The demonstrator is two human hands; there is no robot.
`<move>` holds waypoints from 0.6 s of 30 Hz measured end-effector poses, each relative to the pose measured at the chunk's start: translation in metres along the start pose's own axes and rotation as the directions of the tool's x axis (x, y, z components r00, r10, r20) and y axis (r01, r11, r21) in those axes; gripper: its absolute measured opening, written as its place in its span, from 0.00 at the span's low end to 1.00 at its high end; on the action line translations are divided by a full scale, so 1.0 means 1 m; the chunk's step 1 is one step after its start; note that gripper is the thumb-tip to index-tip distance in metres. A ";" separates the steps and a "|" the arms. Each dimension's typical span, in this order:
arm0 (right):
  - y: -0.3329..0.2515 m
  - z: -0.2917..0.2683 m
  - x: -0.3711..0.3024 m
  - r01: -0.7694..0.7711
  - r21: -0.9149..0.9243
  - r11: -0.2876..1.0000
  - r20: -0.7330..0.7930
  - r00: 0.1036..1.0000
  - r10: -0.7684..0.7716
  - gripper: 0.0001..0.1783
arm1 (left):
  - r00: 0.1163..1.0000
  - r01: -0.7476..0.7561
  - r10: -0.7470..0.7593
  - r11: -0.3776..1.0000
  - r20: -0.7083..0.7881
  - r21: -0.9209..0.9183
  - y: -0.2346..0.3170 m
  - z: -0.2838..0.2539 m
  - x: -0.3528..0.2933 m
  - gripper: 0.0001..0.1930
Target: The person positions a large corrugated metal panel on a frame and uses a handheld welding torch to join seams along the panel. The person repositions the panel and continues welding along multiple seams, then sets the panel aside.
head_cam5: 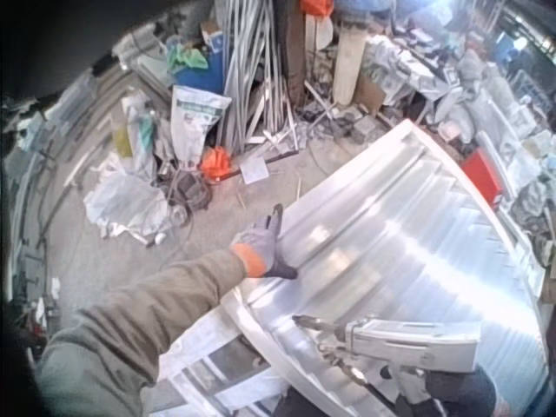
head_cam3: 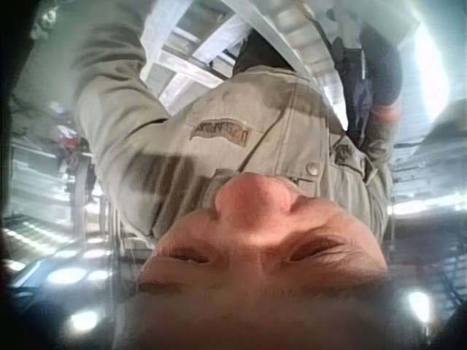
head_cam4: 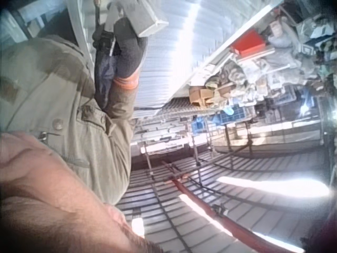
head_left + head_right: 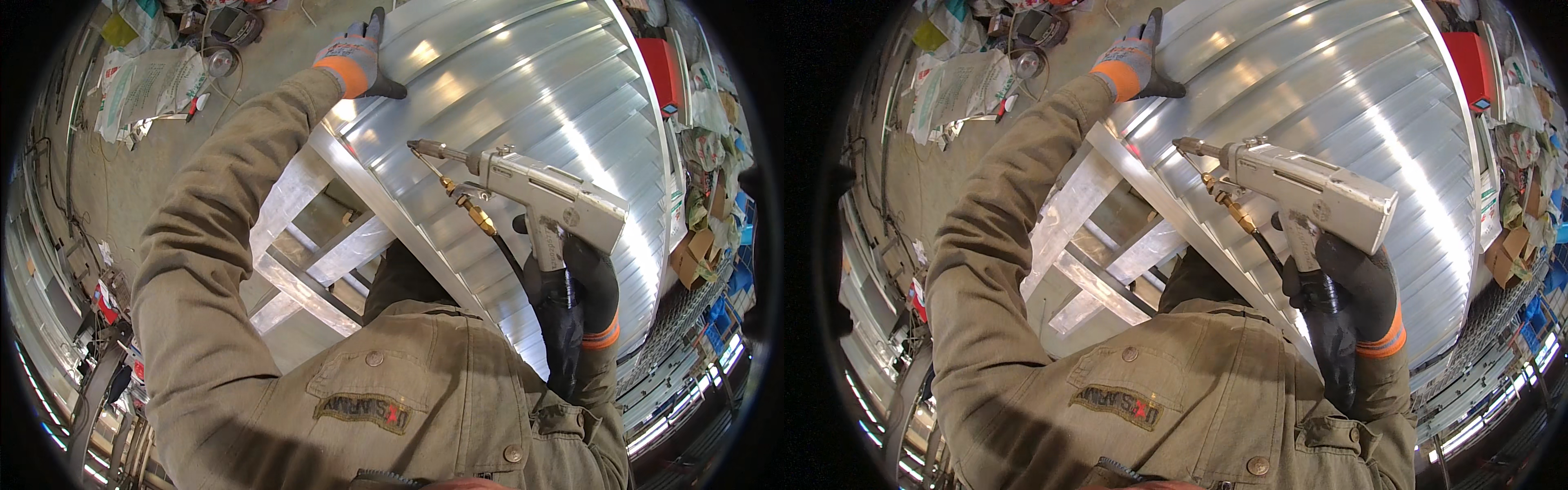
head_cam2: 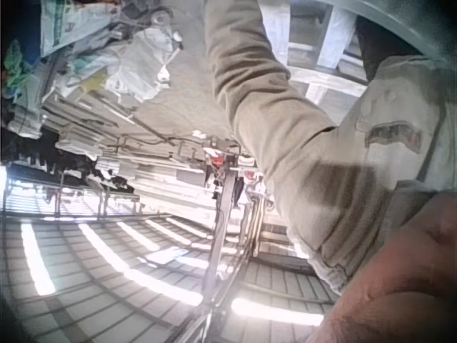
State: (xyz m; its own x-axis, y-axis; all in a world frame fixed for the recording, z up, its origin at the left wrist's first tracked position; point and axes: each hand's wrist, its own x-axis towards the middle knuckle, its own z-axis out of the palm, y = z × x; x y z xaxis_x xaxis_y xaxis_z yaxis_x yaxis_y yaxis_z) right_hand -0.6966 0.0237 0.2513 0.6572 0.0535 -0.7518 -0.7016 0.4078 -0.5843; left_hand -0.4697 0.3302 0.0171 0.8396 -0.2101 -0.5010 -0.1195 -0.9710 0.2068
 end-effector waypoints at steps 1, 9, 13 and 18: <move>-0.001 0.004 0.007 -0.017 -0.002 1.000 0.020 1.000 0.017 0.38 | 1.000 0.011 -0.011 1.000 0.021 0.012 0.000 -0.003 0.002 0.85; -0.011 0.027 0.048 -0.120 -0.069 0.990 0.074 0.989 0.125 0.32 | 0.972 -0.216 0.229 0.959 0.053 -0.184 -0.014 -0.023 -0.003 0.77; -0.012 0.032 0.062 -0.118 -0.043 0.992 0.064 0.991 0.120 0.31 | 0.946 -0.320 0.316 0.946 -0.074 -0.048 -0.014 -0.014 -0.003 0.73; -0.012 0.031 0.076 -0.184 -0.090 0.979 0.071 0.979 0.191 0.29 | 0.928 -0.369 0.360 0.924 -0.095 -0.100 -0.020 -0.005 0.002 0.69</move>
State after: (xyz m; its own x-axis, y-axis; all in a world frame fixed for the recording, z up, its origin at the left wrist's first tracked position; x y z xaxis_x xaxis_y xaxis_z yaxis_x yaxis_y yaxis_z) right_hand -0.6291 0.0507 0.2105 0.5291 0.1946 -0.8259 -0.8325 0.3075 -0.4609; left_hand -0.4629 0.3501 0.0160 0.7866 -0.5337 -0.3104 -0.3668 -0.8084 0.4603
